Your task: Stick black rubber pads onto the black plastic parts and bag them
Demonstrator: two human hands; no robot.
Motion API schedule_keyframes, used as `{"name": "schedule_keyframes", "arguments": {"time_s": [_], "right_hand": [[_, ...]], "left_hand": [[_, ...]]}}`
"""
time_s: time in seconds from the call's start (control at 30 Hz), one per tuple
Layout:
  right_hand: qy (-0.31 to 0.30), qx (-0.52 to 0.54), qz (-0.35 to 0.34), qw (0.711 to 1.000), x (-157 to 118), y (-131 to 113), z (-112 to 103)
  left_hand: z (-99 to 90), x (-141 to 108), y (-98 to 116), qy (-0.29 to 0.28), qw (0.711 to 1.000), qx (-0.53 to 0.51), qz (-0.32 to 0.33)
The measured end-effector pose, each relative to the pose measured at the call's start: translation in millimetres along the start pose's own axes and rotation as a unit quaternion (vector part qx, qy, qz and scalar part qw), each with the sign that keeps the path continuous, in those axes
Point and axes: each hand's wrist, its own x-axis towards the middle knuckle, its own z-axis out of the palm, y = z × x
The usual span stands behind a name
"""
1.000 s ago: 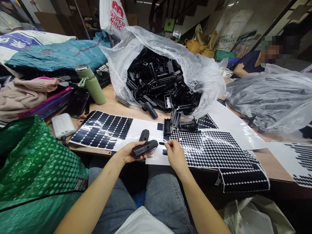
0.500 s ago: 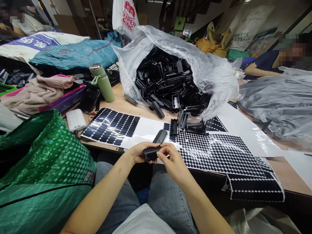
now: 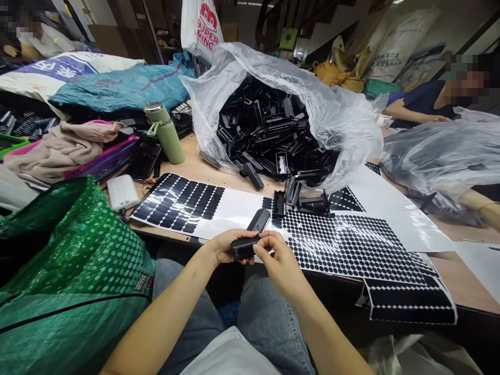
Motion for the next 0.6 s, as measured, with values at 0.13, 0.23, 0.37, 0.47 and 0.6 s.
{"name": "schedule_keyframes", "arguments": {"time_s": [0.13,0.23,0.37,0.47,0.6], "right_hand": [[0.010,-0.013,-0.001,1.000,-2,-2,1],[0.022,-0.017,-0.001,1.000,-3,-2,2],[0.033,-0.028,-0.010,0.999,-5,-3,3],[0.042,-0.038,-0.010,0.998,-7,-3,3],[0.058,-0.035,-0.020,0.997,-11,-3,6]], "left_hand": [[1.3,1,0,-0.003,1.000,0.001,0.001],[1.6,2,-1,-0.004,1.000,-0.001,0.001],[1.8,3,-2,-0.013,1.000,-0.006,-0.005],[2.7,1,-2,-0.019,1.000,-0.008,-0.008],[5.9,2,-2,-0.016,1.000,-0.005,-0.014]]}}
